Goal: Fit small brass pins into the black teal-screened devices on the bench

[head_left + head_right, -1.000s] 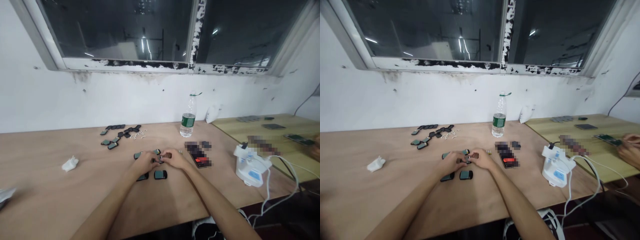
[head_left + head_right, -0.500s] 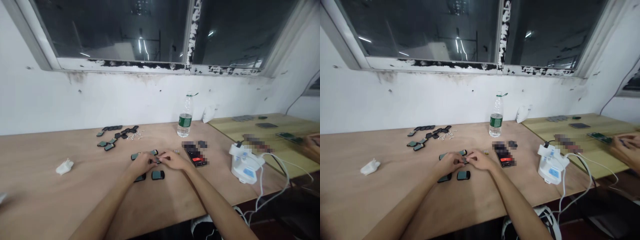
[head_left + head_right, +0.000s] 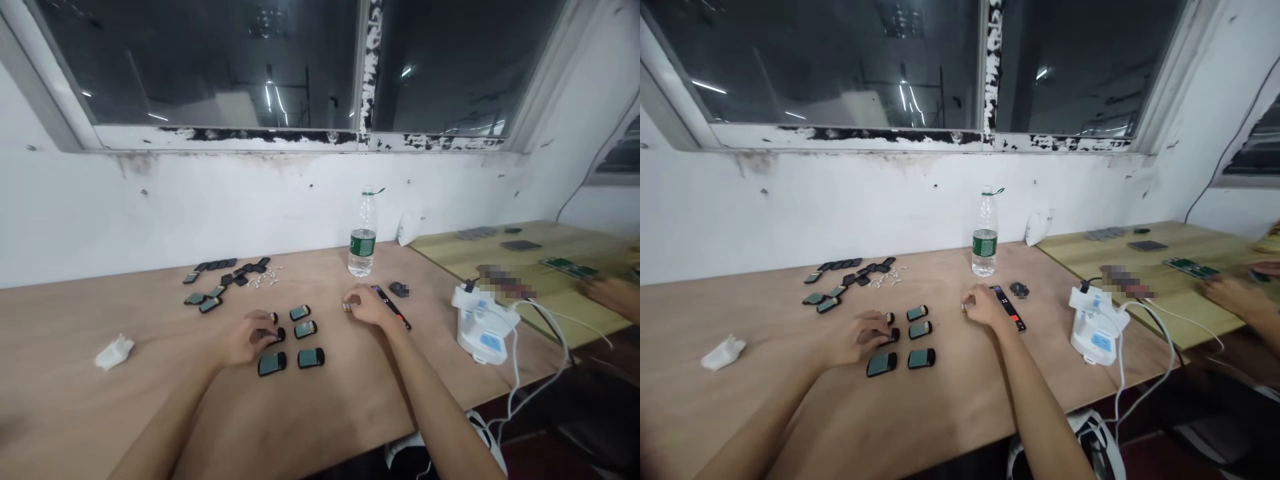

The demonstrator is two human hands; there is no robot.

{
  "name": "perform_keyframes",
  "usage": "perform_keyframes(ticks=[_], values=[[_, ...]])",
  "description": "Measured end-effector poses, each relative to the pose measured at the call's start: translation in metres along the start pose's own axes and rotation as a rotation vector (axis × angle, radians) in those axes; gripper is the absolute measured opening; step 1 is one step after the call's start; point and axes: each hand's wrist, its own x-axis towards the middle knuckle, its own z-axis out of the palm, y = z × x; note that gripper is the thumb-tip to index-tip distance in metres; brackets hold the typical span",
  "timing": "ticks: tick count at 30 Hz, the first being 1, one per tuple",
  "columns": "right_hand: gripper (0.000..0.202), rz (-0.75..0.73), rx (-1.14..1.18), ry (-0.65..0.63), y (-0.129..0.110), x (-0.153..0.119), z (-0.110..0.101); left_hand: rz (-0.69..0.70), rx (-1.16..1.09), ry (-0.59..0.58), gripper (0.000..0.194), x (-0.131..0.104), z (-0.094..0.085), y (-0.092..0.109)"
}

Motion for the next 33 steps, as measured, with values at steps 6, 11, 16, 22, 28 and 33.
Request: perform_keyframes(ticks=[6,11,16,22,28,33], values=[[0.025,-0.092,-0.025,-0.103,-0.004,-0.004,-0.006,-0.115,-0.034,-0.059,0.015,-0.012,-0.005,-0.004],[0.015,-0.139,0.019,-0.111,-0.008,-0.005,0.002,-0.259,-0.051,-0.059,0.020,-0.013,-0.013,-0.001],[0.016,-0.296,0.058,-0.112,-0.018,-0.005,0.015,-0.355,-0.003,-0.084,0.024,-0.010,-0.005,0.003],[0.017,-0.295,0.332,-0.047,-0.050,-0.009,0.032,-0.330,0.008,-0.049,0.013,-0.007,0.013,0.004],[0.021,-0.307,0.586,-0.025,-0.077,-0.017,0.052,-0.105,0.004,0.115,0.014,-0.007,0.024,-0.001],[0.023,-0.237,0.715,-0.045,-0.086,-0.018,0.060,0.027,0.059,0.275,0.015,-0.006,0.025,-0.002]])
